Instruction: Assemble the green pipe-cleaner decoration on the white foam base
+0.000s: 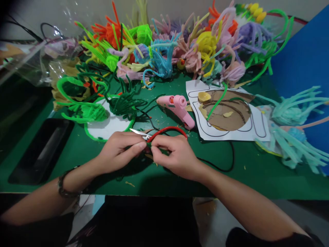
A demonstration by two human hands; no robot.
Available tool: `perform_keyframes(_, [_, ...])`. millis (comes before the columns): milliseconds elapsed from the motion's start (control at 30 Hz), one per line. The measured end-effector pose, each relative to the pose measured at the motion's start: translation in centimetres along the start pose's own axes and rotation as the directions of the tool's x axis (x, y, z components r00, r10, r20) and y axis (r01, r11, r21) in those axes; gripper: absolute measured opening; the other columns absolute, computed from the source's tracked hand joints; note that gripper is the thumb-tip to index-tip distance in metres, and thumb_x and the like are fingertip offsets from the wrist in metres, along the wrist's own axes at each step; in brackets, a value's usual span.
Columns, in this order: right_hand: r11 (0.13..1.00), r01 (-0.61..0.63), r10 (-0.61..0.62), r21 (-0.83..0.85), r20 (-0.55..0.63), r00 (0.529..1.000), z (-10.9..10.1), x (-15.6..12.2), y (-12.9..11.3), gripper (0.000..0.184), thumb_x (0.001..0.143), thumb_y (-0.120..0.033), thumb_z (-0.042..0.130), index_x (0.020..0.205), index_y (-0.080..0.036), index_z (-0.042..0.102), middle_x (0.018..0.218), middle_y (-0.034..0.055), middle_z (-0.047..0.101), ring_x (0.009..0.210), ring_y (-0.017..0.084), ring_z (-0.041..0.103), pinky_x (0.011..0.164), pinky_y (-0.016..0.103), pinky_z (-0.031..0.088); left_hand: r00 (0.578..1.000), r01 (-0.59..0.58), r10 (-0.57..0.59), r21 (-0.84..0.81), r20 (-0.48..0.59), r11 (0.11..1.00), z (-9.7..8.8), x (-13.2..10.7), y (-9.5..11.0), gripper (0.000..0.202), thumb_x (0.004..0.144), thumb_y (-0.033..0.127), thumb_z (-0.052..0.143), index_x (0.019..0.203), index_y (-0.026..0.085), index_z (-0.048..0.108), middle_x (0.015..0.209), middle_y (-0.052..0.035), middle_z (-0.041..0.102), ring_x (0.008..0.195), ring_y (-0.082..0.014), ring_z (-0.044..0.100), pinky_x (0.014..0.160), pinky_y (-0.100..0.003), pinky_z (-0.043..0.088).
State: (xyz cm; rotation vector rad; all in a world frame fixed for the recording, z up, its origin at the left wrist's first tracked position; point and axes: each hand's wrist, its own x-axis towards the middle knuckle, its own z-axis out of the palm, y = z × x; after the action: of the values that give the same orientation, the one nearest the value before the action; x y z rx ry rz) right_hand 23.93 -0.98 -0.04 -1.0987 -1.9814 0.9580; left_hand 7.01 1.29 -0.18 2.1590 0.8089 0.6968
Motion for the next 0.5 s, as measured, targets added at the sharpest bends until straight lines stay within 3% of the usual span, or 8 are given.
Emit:
perform_keyframes(133, [0.895,0.232,-0.260,-0.380,-0.024,0.965,-0.2,-0.2,0.3,0.023,0.074,-0.013,0.045,0.053,-0.017,0.051,0.043,-0.0055,0.043,0.042,0.004,0.033,0.044,0.017,0.029,0.974,0.225,-0.217,-0.385,0.066,0.895,0.5,0.1,0.3,0.031,0.084,0.026,0.038,0.061,0.015,0.055,0.045,0.0051,0.046,0.043,-0.0051,0.041,0.046,-0.017,0.032])
perform_keyframes(267, [0.639,0.395,-0.485,-0.660,0.052,0.873,-0.5,-0.2,0.9,0.027,0.078,-0.017,0.048,0.051,-0.018,0.051,0.040,-0.0049,0.040,0.040,0.007,0.031,0.045,0.022,0.027,0.908,0.404,-0.374,-0.638,0.190,0.656,1.2,0.1,0.2,0.032,0.084,0.030,0.039,0.062,0.014,0.056,0.042,0.0068,0.040,0.037,-0.0039,0.031,0.039,-0.017,0.024])
perform_keyframes(400, [0.436,0.443,-0.591,-0.783,0.122,0.797,-0.8,-0.2,0.9,0.022,0.080,-0.019,0.048,0.059,-0.018,0.056,0.040,-0.0047,0.041,0.042,0.008,0.033,0.045,0.024,0.027,0.842,0.479,-0.449,-0.797,0.299,0.367,1.7,0.2,0.2,0.032,0.083,0.031,0.041,0.059,0.014,0.054,0.035,0.0084,0.032,0.035,-0.0039,0.024,0.041,-0.017,0.025])
perform_keyframes(500, [0.395,0.451,-0.607,-0.801,0.141,0.782,-0.8,-0.2,0.6,0.021,0.080,-0.019,0.047,0.062,-0.018,0.057,0.039,-0.0051,0.040,0.041,0.008,0.032,0.044,0.024,0.027,0.829,0.475,-0.421,-0.862,0.369,0.180,2.0,0.2,0.2,0.033,0.083,0.029,0.039,0.055,0.015,0.048,0.033,0.0091,0.024,0.037,-0.0047,0.021,0.046,-0.017,0.028])
